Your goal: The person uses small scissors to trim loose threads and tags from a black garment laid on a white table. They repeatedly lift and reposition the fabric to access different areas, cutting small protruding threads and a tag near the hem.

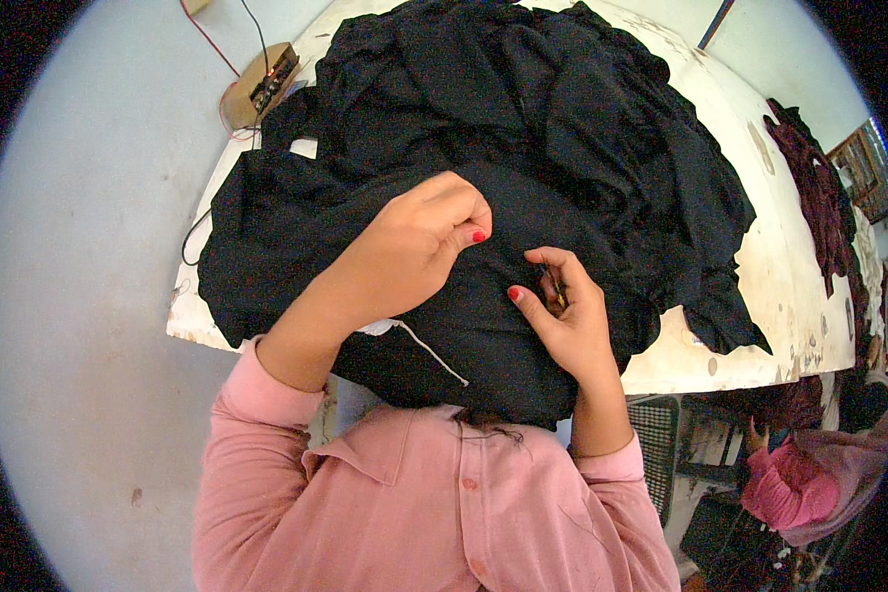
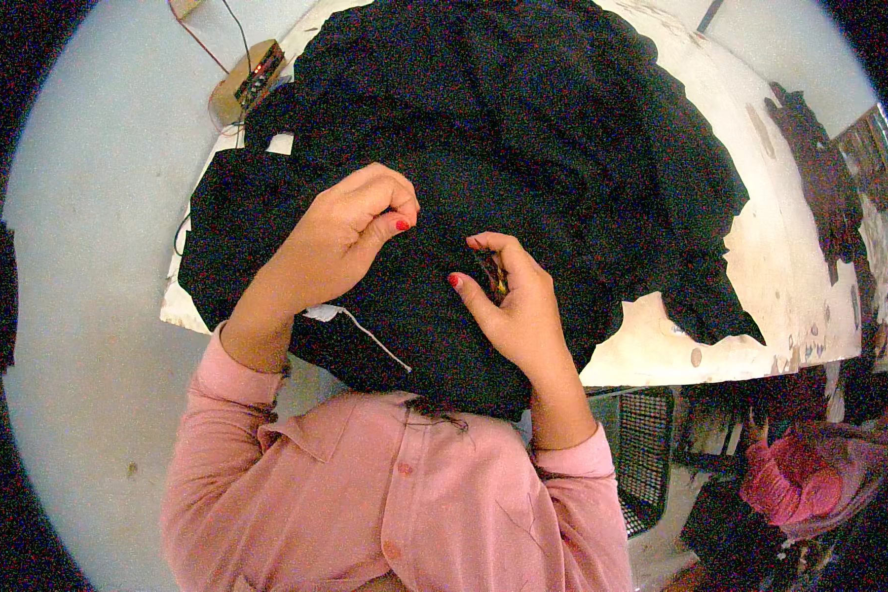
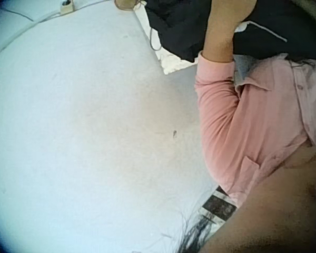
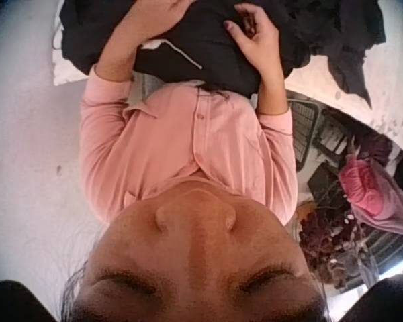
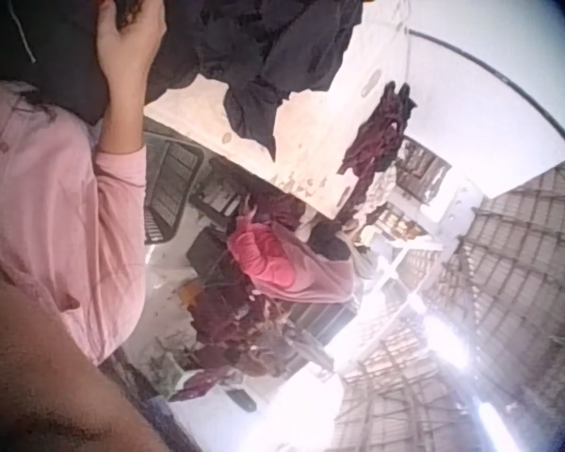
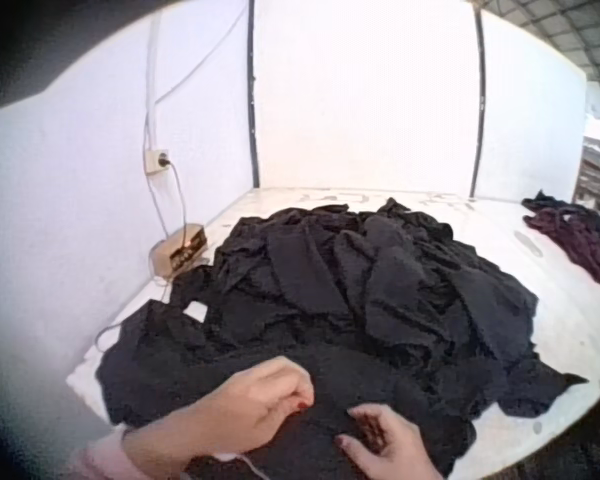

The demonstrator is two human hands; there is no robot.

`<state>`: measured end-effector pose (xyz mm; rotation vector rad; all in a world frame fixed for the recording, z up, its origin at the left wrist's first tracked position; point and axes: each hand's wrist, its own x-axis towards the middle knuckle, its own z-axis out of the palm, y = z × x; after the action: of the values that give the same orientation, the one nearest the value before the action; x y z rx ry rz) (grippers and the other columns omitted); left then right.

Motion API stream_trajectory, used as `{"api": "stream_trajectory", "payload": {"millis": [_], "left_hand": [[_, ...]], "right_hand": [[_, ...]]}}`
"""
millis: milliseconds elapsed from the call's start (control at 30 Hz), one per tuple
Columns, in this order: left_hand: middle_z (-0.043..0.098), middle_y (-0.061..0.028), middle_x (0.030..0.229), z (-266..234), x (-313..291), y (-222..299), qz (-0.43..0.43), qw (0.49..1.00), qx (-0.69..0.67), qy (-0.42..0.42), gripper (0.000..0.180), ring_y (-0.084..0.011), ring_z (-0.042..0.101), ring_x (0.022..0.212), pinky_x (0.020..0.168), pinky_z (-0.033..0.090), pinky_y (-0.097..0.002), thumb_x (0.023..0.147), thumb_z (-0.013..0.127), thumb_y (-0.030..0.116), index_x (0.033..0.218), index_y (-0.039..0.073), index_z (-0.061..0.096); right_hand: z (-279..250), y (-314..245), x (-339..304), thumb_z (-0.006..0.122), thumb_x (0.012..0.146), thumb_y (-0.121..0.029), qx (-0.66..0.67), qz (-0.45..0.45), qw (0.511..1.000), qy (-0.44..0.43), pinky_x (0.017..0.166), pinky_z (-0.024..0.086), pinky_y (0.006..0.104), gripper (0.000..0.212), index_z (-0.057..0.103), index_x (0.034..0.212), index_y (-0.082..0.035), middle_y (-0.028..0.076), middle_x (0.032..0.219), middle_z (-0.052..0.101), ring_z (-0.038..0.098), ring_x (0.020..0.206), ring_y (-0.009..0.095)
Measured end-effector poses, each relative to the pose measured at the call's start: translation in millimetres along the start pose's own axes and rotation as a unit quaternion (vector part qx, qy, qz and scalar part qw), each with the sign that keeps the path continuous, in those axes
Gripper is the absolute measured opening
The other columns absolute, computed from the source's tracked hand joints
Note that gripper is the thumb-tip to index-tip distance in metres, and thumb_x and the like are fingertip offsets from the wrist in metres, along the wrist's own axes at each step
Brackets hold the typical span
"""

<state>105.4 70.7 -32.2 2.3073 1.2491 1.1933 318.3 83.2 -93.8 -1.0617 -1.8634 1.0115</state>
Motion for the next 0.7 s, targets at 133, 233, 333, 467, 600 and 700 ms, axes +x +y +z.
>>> {"api": "stream_trajectory", "payload": {"millis": [133,233,333,467,600,700], "left_hand": [[0.055,-0.0146,0.083,7.5,2.6,1.0,-0.027,0.999,-0.025,0.022,0.002,-0.0310,0.057,0.076,0.069,0.047,-0.0351,0.086,0.052,-0.002,0.087,0.000,0.052],[0.054,-0.0162,0.084,12.7,6.0,3.8,-0.047,0.997,-0.042,0.045,0.003,-0.0333,0.057,0.075,0.068,0.046,-0.0365,0.086,0.050,-0.003,0.087,-0.001,0.051],[0.054,-0.0164,0.084,16.3,7.6,11.4,-0.117,0.989,-0.082,0.040,0.003,-0.0332,0.057,0.076,0.068,0.047,-0.0363,0.087,0.050,-0.003,0.088,-0.001,0.050],[0.054,-0.0163,0.084,22.2,8.8,7.6,-0.030,0.997,-0.013,0.076,0.002,-0.0330,0.056,0.076,0.068,0.047,-0.0364,0.088,0.049,-0.003,0.089,-0.001,0.049],[0.054,-0.0131,0.082,23.2,10.0,6.7,-0.032,0.996,-0.025,0.085,0.004,-0.0262,0.054,0.070,0.064,0.046,-0.0335,0.091,0.048,0.003,0.090,0.001,0.050],[0.053,-0.0095,0.080,23.4,8.8,5.2,-0.051,0.994,-0.038,0.086,0.008,-0.0181,0.051,0.063,0.059,0.044,-0.0297,0.095,0.048,0.009,0.091,0.002,0.052]], "right_hand": [[-5.8,-12.2,0.2,0.072,0.082,-0.022,-0.030,0.068,0.996,-0.052,0.072,0.049,0.0313,0.044,0.054,0.118,-0.003,0.010,0.089,0.062,0.061,0.079,0.021],[-1.1,1.3,0.7,0.065,0.088,-0.024,-0.074,-0.149,0.986,0.016,0.069,0.048,0.0319,0.045,0.051,0.126,-0.004,0.011,0.086,0.059,0.060,0.075,0.023],[-4.0,-16.1,-1.4,0.060,0.091,-0.020,-0.078,-0.104,0.991,-0.017,0.066,0.044,0.0301,0.044,0.051,0.129,-0.001,0.008,0.079,0.055,0.052,0.068,0.020],[-4.5,-37.8,1.1,0.059,0.091,-0.017,-0.126,-0.103,0.986,-0.027,0.064,0.045,0.0322,0.034,0.058,0.122,-0.003,0.013,0.080,0.057,0.057,0.069,0.025],[-2.6,-48.8,5.1,0.060,0.089,-0.017,-0.181,-0.110,0.977,-0.019,0.061,0.047,0.0361,0.029,0.063,0.115,-0.006,0.013,0.079,0.060,0.060,0.068,0.030],[-0.2,-48.9,5.7,0.060,0.088,-0.017,-0.198,-0.126,0.972,-0.015,0.060,0.047,0.0376,0.027,0.065,0.113,-0.008,0.012,0.080,0.061,0.061,0.069,0.031]]}}
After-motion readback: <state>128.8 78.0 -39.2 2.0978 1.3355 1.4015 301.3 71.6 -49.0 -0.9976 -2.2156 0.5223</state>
